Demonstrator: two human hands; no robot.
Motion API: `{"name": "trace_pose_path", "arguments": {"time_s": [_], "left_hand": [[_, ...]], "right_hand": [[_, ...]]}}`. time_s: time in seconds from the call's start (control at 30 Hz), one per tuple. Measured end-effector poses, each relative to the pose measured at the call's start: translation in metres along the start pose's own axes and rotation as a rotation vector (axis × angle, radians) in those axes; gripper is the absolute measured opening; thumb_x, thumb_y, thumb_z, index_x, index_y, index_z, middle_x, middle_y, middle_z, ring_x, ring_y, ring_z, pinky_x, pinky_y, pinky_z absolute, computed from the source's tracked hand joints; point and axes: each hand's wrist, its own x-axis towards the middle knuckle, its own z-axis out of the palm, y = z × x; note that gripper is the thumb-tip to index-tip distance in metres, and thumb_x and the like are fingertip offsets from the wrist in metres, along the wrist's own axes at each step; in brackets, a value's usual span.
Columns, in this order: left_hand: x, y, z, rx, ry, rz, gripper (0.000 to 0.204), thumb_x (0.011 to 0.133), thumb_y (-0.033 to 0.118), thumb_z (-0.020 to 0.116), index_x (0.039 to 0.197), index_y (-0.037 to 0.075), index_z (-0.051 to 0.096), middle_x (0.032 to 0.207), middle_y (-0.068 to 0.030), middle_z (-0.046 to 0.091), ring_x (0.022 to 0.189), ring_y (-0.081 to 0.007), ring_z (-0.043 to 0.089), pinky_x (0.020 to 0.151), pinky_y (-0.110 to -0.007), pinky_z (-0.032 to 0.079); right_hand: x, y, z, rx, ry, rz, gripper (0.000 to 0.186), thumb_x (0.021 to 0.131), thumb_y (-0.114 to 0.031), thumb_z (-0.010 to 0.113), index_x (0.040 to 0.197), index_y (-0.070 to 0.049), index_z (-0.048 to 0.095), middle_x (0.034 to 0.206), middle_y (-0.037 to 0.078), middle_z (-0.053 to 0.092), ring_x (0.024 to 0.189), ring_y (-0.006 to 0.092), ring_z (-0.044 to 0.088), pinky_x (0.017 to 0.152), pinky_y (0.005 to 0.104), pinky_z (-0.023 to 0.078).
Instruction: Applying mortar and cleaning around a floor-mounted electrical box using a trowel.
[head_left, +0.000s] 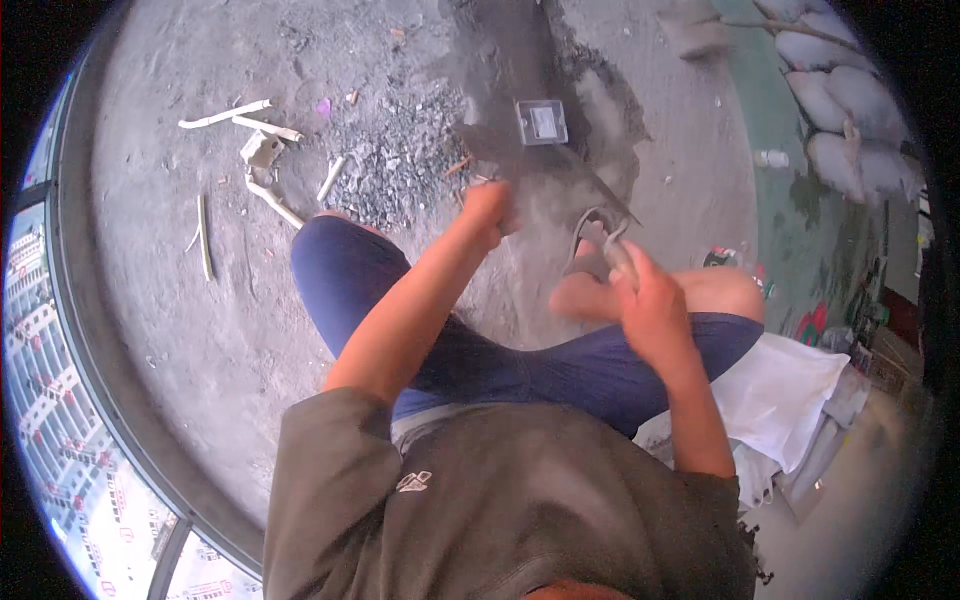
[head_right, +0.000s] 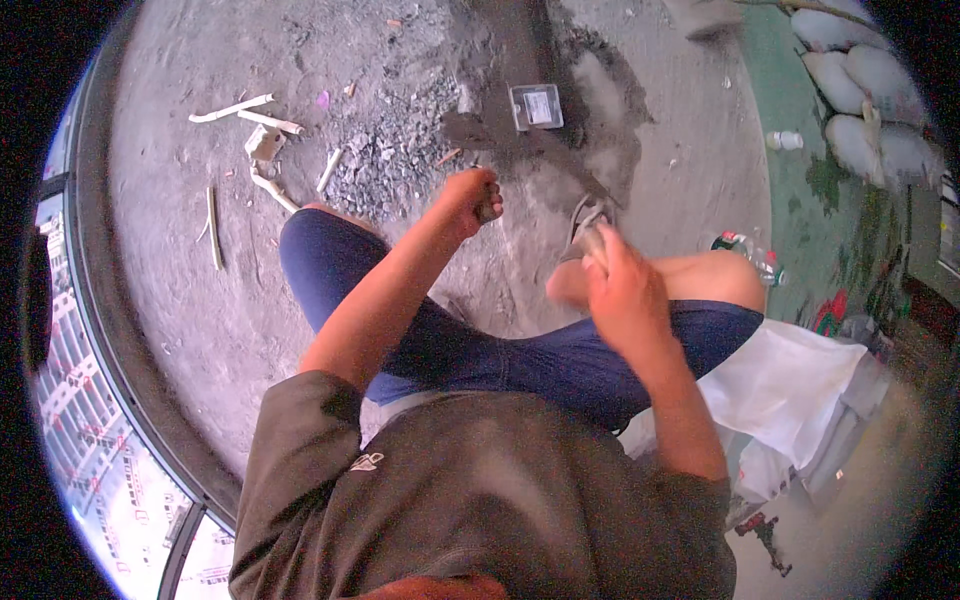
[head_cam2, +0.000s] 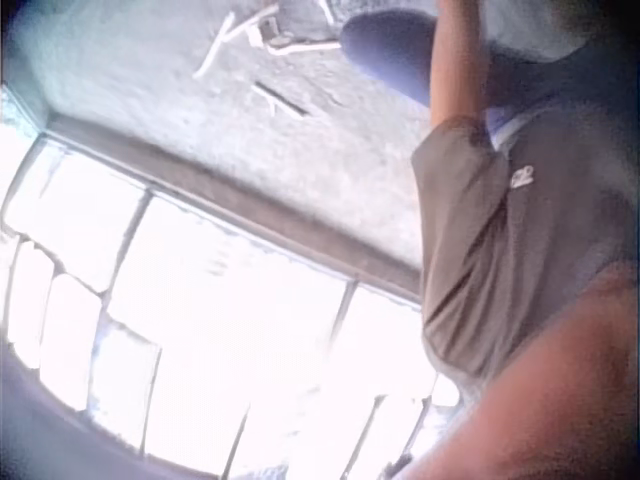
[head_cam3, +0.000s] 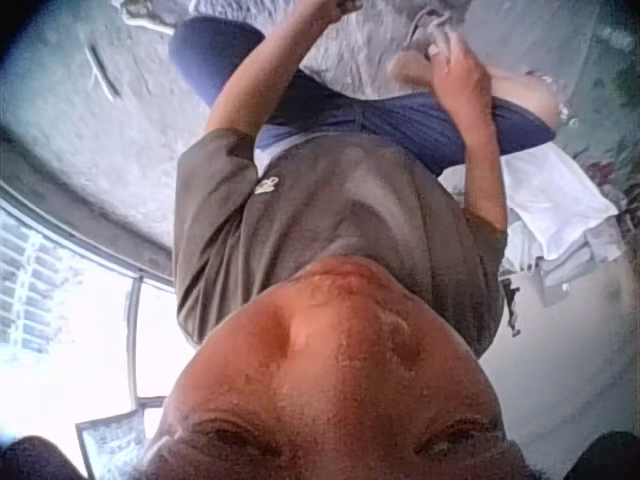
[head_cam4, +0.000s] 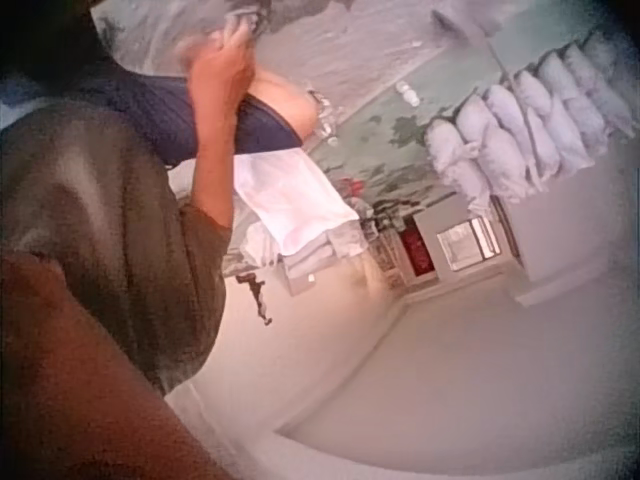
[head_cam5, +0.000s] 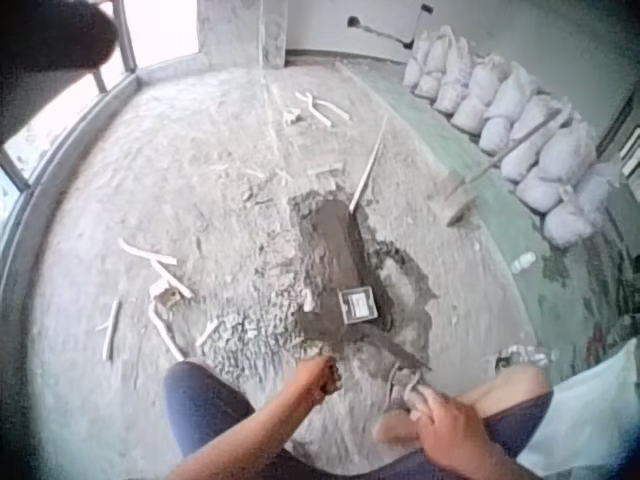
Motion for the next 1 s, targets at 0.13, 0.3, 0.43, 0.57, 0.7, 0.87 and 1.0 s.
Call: {"name": "trace_pose_path", "arguments": {"time_s": [0.13,0.3,0.43,0.57,0.7,0.87,1.0], "left_hand": [[0.034,-0.036,-0.001,0.048,-0.019,-0.09,0.011,0.08,0.008,0.053,0.074,0.008,0.044,0.061,-0.0045,0.045,0.047,-0.0178,0.046,0.04,-0.032,0.043],[0.039,-0.048,0.003,0.146,-0.081,-0.021,0.012,0.08,0.009,0.052,0.07,0.009,0.044,0.057,-0.0031,0.044,0.045,-0.0176,0.045,0.04,-0.032,0.042],[0.046,-0.052,0.006,0.16,-0.064,-0.015,0.013,0.08,0.007,0.051,0.07,0.009,0.044,0.056,-0.0028,0.044,0.045,-0.0176,0.045,0.039,-0.032,0.041],[0.043,-0.054,0.005,0.127,-0.047,-0.031,0.012,0.079,0.007,0.052,0.07,0.009,0.044,0.057,-0.0032,0.044,0.045,-0.0177,0.046,0.039,-0.032,0.041],[0.041,-0.053,0.008,0.084,-0.051,-0.045,0.011,0.079,0.007,0.052,0.071,0.008,0.045,0.057,-0.0044,0.045,0.045,-0.0184,0.046,0.039,-0.032,0.041],[0.049,-0.069,0.014,0.038,-0.248,-0.123,0.013,0.079,0.006,0.052,0.067,0.005,0.046,0.058,-0.0062,0.046,0.043,-0.0187,0.045,0.038,-0.032,0.041],[0.097,-0.086,-0.039,0.486,-0.204,0.272,0.015,0.079,0.006,0.051,0.065,0.004,0.046,0.056,-0.0064,0.045,0.042,-0.0185,0.045,0.038,-0.032,0.04]], "right_hand": [[0.023,0.012,-0.006,-0.149,-0.089,0.002,0.038,0.083,-0.021,0.056,0.118,-0.004,0.054,0.093,0.022,0.063,0.086,0.0384,0.06,0.075,0.0467,0.047],[0.04,0.022,0.014,-0.235,-0.127,-0.035,0.036,0.081,-0.024,0.059,0.113,-0.007,0.058,0.086,0.019,0.064,0.081,0.0374,0.062,0.071,0.0465,0.049],[0.046,0.021,0.018,-0.278,-0.14,-0.045,0.028,0.08,-0.023,0.059,0.103,-0.007,0.061,0.084,0.018,0.065,0.078,0.0367,0.062,0.07,0.0468,0.049],[0.05,0.021,0.023,-0.285,-0.19,-0.031,0.034,0.081,-0.021,0.058,0.111,-0.006,0.061,0.082,0.021,0.063,0.077,0.0374,0.061,0.069,0.0453,0.048],[0.057,0.022,0.023,-0.286,-0.226,-0.025,0.033,0.08,-0.022,0.059,0.11,-0.008,0.062,0.082,0.02,0.063,0.077,0.0374,0.061,0.069,0.0455,0.048],[0.083,0.044,0.033,-0.25,-0.251,0.017,0.017,0.078,-0.018,0.059,0.09,-0.007,0.064,0.081,0.019,0.064,0.077,0.0375,0.062,0.07,0.0473,0.049],[0.12,0.031,0.067,-0.205,-0.192,-0.088,0.016,0.077,-0.017,0.06,0.087,-0.006,0.065,0.081,0.019,0.065,0.079,0.0372,0.063,0.071,0.0471,0.05]]}}
